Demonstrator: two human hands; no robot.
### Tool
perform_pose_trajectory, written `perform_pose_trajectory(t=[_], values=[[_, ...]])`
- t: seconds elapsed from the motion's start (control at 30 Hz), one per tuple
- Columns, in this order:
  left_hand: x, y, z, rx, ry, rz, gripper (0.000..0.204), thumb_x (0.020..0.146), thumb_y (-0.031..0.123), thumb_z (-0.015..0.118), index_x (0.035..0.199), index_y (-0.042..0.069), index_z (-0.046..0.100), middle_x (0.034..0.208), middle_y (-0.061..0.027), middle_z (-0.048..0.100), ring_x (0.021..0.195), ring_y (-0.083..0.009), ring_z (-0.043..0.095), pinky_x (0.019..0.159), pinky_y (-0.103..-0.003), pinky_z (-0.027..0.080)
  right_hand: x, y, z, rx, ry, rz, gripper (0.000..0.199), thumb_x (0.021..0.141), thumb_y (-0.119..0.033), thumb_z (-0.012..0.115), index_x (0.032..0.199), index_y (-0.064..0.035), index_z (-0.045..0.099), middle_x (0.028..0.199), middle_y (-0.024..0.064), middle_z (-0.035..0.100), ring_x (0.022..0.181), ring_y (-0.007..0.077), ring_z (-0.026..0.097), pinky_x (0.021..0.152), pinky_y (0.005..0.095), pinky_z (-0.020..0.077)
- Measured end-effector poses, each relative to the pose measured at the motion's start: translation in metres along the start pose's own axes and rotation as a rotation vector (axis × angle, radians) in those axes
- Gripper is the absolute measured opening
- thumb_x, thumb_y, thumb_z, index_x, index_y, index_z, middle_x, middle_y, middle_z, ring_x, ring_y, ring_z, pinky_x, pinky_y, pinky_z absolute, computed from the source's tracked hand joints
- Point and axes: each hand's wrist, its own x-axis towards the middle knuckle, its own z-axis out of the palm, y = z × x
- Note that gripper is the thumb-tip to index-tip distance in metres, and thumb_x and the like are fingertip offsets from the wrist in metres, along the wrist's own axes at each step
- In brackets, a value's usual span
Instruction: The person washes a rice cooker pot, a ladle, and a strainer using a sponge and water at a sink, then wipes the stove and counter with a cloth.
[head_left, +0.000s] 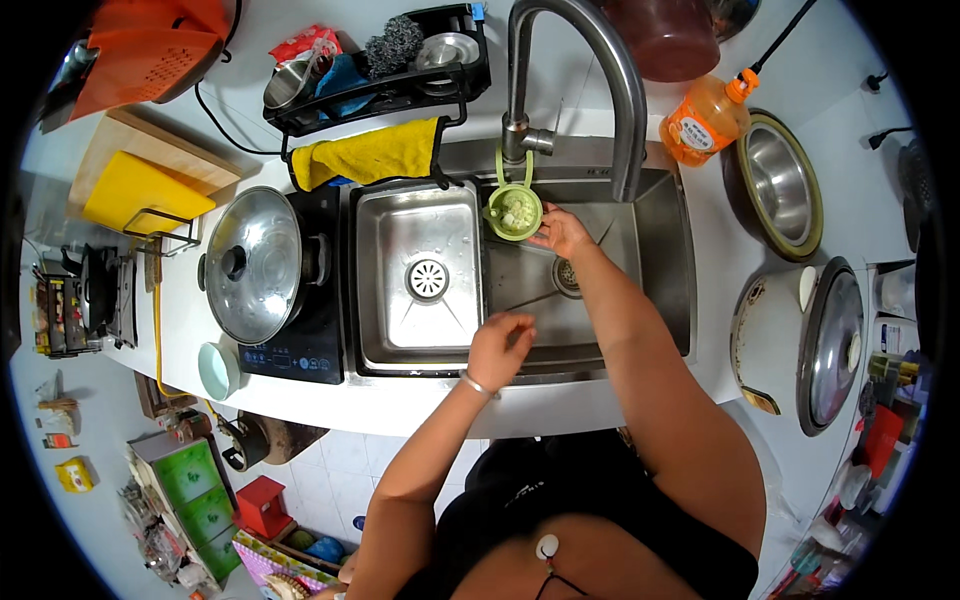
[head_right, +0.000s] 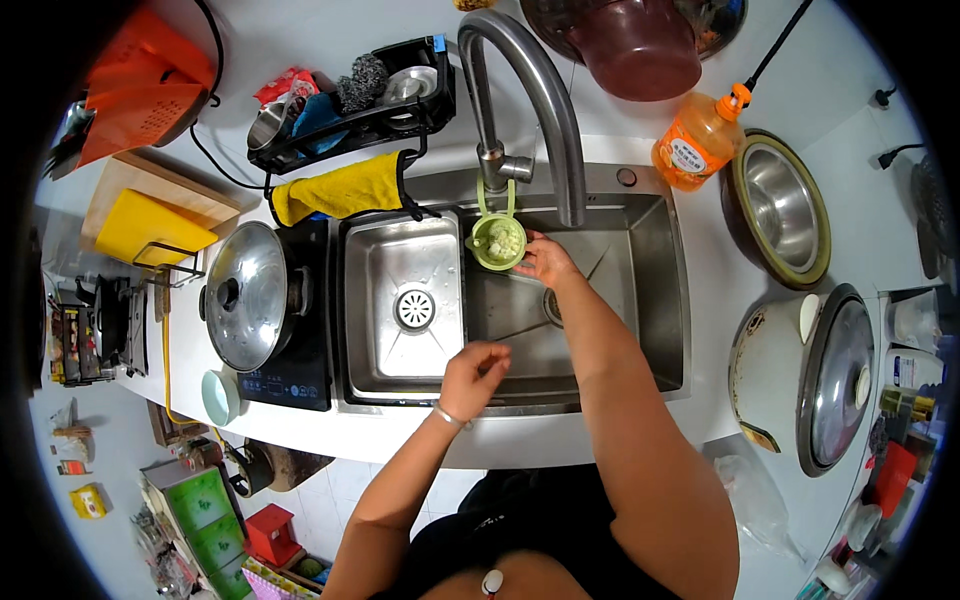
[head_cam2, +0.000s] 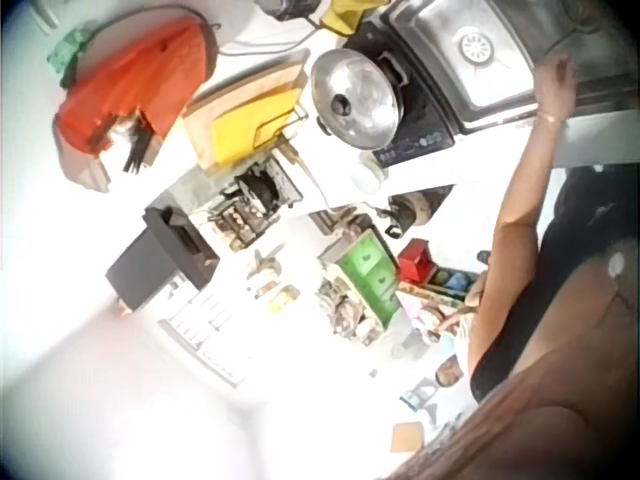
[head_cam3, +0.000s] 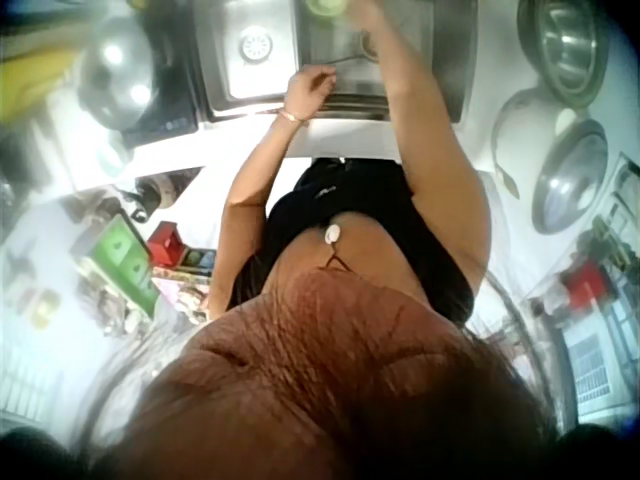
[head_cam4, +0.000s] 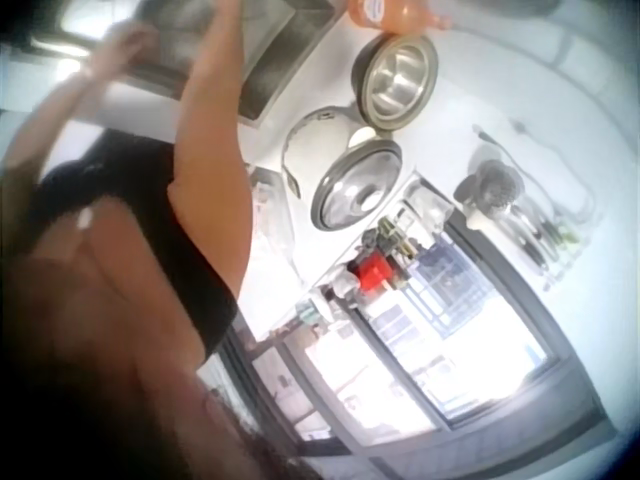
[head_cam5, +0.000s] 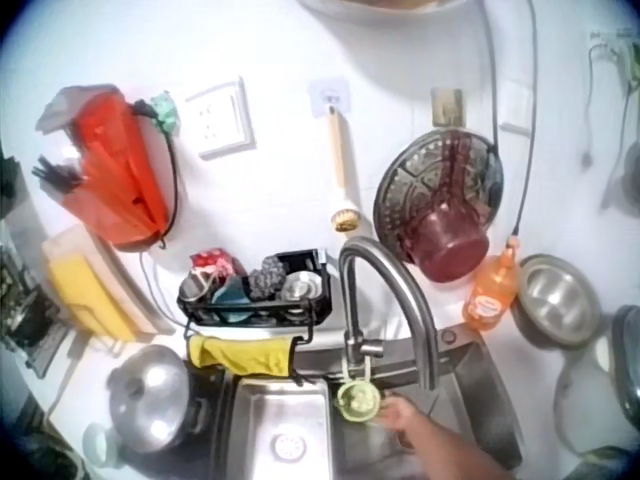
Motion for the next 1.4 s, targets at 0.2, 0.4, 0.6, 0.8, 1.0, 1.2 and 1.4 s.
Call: perform_pose_trajectory(t=[0.2,0.4,0.6,0.8,1.0,1.2,1.4], values=[[0.092,-0.059,0.048,0.09,0.227,-0.115,0.042,0.077,0.015,0.067,0.112,-0.005,0.055,0.094,-0.0242,0.062,0.086,-0.0391,0.06,0.077,-0.042,0.048,-0.012,0.006,-0.011,-0.093,0.118,-0.049,0.034,0.081,-0.012,0.06,0.114,-0.0148,0.053,0.108,0.005,0.061,0.097,0.0243,0.06,0.079,0.0428,0.0511],[0.158,-0.097,0.06,-0.331,0.477,-0.443,0.031,0.085,0.019,0.059,0.101,-0.008,0.055,0.088,-0.0244,0.064,0.075,-0.036,0.065,0.059,-0.04,0.05,-0.016,-0.002,0.017,-0.599,0.227,-0.226,0.041,0.079,-0.018,0.065,0.117,-0.0087,0.052,0.09,0.0044,0.062,0.08,0.0156,0.059,0.061,0.0295,0.0473],[0.161,-0.036,0.044,-0.417,0.416,-0.757,0.032,0.092,0.024,0.053,0.086,-0.008,0.058,0.06,-0.0133,0.061,0.042,-0.0227,0.059,0.034,-0.033,0.043,-0.018,-0.002,0.017,-0.804,0.265,-0.327,0.036,0.075,-0.017,0.064,0.104,0.0015,0.058,0.085,0.0115,0.066,0.078,0.0206,0.064,0.074,0.0311,0.0492],[0.166,-0.028,0.058,-0.643,0.657,-0.774,0.022,0.088,0.016,0.054,0.081,-0.005,0.057,0.057,-0.0129,0.059,0.04,-0.0198,0.053,0.035,-0.031,0.039,-0.002,0.0,-0.008,-0.861,0.321,-0.391,0.036,0.075,-0.019,0.066,0.104,0.0014,0.059,0.096,0.0147,0.065,0.089,0.0216,0.063,0.076,0.0318,0.0493],[0.155,-0.014,0.066,-0.819,0.82,-0.654,0.02,0.087,0.017,0.057,0.075,0.0,0.053,0.056,-0.0102,0.057,0.039,-0.0162,0.048,0.035,-0.028,0.036,-0.028,-0.02,0.011,-0.481,0.221,-0.193,0.04,0.078,-0.02,0.066,0.113,-0.0036,0.055,0.104,0.0072,0.062,0.092,0.0193,0.061,0.073,0.0331,0.0494],[0.149,0.0,0.057,-0.724,0.733,-0.523,0.015,0.084,0.018,0.056,0.082,0.003,0.055,0.06,-0.0097,0.06,0.04,-0.0152,0.049,0.037,-0.028,0.038,-0.047,-0.037,0.004,-0.309,0.239,-0.246,0.034,0.08,-0.018,0.064,0.111,-0.0072,0.056,0.101,0.0032,0.062,0.089,0.0156,0.061,0.069,0.0304,0.0476],[0.13,0.015,0.019,-0.625,0.719,-0.32,0.015,0.084,0.015,0.054,0.08,0.001,0.054,0.063,-0.0147,0.064,0.041,-0.0173,0.055,0.039,-0.028,0.045,-0.071,-0.039,0.003,-0.308,0.147,-0.264,0.021,0.083,-0.014,0.061,0.103,-0.0086,0.06,0.094,0.0007,0.065,0.083,0.0121,0.06,0.071,0.0266,0.0437]])
